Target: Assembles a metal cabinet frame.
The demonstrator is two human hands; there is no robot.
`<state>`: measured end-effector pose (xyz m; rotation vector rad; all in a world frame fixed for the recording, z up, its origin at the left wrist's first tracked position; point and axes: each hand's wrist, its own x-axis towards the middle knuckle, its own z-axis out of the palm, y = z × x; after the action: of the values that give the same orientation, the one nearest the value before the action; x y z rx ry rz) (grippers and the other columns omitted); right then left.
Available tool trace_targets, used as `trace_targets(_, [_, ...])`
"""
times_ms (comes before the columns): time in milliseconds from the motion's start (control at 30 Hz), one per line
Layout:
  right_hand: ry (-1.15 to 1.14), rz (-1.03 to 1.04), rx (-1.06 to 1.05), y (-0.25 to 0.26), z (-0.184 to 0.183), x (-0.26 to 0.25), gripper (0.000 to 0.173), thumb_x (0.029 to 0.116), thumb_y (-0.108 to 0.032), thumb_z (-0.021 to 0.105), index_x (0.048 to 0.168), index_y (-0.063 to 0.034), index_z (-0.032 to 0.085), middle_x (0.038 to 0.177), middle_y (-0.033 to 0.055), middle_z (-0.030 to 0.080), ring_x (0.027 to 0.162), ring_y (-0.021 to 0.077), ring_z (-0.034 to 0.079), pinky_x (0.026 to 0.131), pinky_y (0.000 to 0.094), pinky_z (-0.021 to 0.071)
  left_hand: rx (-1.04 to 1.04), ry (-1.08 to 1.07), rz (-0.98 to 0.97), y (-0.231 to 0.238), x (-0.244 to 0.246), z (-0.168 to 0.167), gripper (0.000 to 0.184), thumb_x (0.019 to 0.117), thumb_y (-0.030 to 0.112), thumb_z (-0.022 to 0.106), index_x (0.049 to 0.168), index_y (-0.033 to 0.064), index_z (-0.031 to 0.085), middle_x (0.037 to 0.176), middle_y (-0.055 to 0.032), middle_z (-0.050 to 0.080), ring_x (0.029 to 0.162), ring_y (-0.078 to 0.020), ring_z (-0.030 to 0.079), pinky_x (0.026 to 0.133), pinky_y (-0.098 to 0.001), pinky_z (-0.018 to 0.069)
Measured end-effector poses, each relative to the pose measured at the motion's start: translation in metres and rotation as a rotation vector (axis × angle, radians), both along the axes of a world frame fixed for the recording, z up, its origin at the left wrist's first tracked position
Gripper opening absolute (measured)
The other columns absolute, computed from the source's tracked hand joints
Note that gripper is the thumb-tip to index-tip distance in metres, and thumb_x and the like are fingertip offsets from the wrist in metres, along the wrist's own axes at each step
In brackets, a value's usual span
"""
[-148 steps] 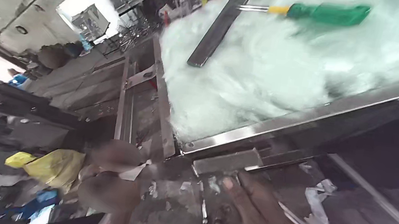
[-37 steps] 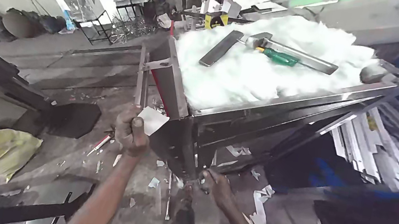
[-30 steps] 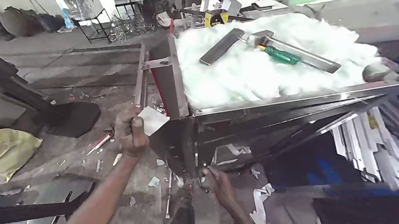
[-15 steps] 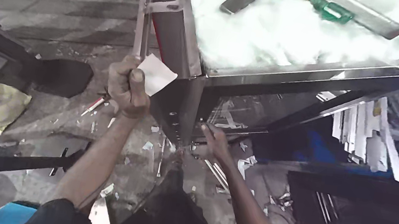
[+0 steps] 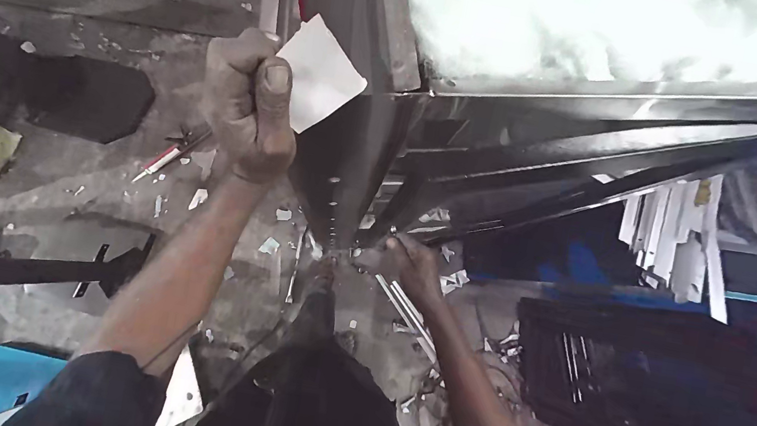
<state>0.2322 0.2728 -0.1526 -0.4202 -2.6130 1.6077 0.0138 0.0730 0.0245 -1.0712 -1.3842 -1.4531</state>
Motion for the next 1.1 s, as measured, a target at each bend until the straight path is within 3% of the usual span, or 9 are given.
trace_targets(100, [0.012,0.010,-0.031,0.003,-0.002,0.019,0.030,0.1079,-0.024,0.047,0.104,-0.0092,0.074,0.092,-0.0015,0.072,0.078,0.0053,0.065,0.075,0.0298,0.0557,0.019,-0.009,-0.018,0.002,0.003,0.001,0.017,0.1085,0.015,0.046,0.101,0.0073,0.060,0.093,0.0051,0.060,0.083,0.0024,0.057,0.073,-0.0183,0.0489])
trace_targets(267, [0.032,0.003,-0.016,0.002,0.000,-0.001,0.030,0.1082,-0.025,0.049,0.106,-0.0096,0.074,0.099,-0.0012,0.074,0.089,0.0068,0.068,0.085,0.0327,0.0573,0.034,-0.009,-0.035,0.002,0.002,0.002,0.016,0.1080,0.014,0.047,0.100,0.0072,0.059,0.092,0.0047,0.060,0.083,0.0017,0.057,0.072,-0.0194,0.0502])
trace_targets(367, [0.074,-0.037,0.016,0.000,0.000,-0.035,0.028,0.1081,-0.027,0.050,0.110,-0.0115,0.074,0.104,0.0012,0.075,0.096,0.0134,0.071,0.089,0.0442,0.0587,0.031,-0.018,-0.026,0.001,0.003,0.002,0.017,0.1077,0.015,0.047,0.100,0.0072,0.060,0.092,0.0051,0.060,0.083,0.0018,0.057,0.072,-0.0191,0.0497])
trace_targets(433, [0.104,-0.047,0.049,0.002,-0.004,-0.052,0.030,0.1080,-0.030,0.051,0.110,-0.0113,0.074,0.104,0.0048,0.075,0.094,0.0179,0.071,0.085,0.0494,0.0580,0.020,-0.021,-0.006,0.001,0.003,0.004,0.016,0.1075,0.011,0.046,0.101,0.0042,0.059,0.093,0.0036,0.061,0.083,0.0018,0.057,0.071,-0.0189,0.0495])
trace_targets(567, [0.111,-0.053,0.052,0.003,-0.002,-0.053,0.030,0.1069,-0.031,0.054,0.106,-0.0078,0.073,0.092,0.0089,0.072,0.080,0.0206,0.068,0.074,0.0479,0.0569,0.022,-0.003,-0.005,0.000,-0.002,0.004,0.017,0.1076,0.008,0.043,0.103,0.0050,0.059,0.092,0.0051,0.062,0.082,0.0021,0.058,0.072,-0.0195,0.0500])
trace_targets(633, [0.102,-0.053,0.036,0.005,-0.001,-0.049,0.029,0.1064,-0.031,0.056,0.108,-0.0079,0.073,0.095,0.0090,0.073,0.081,0.0204,0.068,0.076,0.0476,0.0572,0.032,0.012,-0.031,0.001,0.000,0.003,0.016,0.1074,0.008,0.042,0.103,0.0066,0.057,0.091,0.0054,0.061,0.082,0.0012,0.058,0.072,-0.0205,0.0497])
trace_targets(767, [0.138,-0.014,-0.015,0.008,-0.003,-0.047,0.028,0.1065,-0.029,0.055,0.116,-0.0096,0.073,0.106,0.0058,0.075,0.092,0.0166,0.072,0.085,0.0459,0.0593,0.014,0.016,0.051,0.000,0.004,0.002,0.017,0.1085,0.009,0.043,0.110,0.0049,0.059,0.099,0.0051,0.065,0.093,0.0009,0.062,0.081,-0.0221,0.0531])
trace_targets(1000, [0.117,0.007,-0.023,0.006,0.009,-0.042,0.028,0.1075,-0.030,0.053,0.117,-0.0121,0.074,0.102,0.0068,0.073,0.085,0.0189,0.069,0.079,0.0458,0.0578,-0.145,-0.128,0.281,-0.028,0.003,-0.014,0.025,0.1116,0.015,0.037,0.124,0.0029,0.055,0.110,0.0012,0.061,0.102,-0.0035,0.061,0.089,-0.0239,0.0525])
trace_targets(1100, [0.109,0.044,0.060,0.010,0.006,-0.043,0.029,0.1079,-0.031,0.052,0.113,-0.0127,0.073,0.101,0.0076,0.073,0.093,0.0231,0.070,0.086,0.0513,0.0557,-0.110,-0.110,0.281,-0.030,-0.007,-0.019,0.024,0.1110,0.012,0.040,0.125,-0.0002,0.055,0.114,-0.0013,0.062,0.106,-0.0071,0.062,0.094,-0.0272,0.0523])
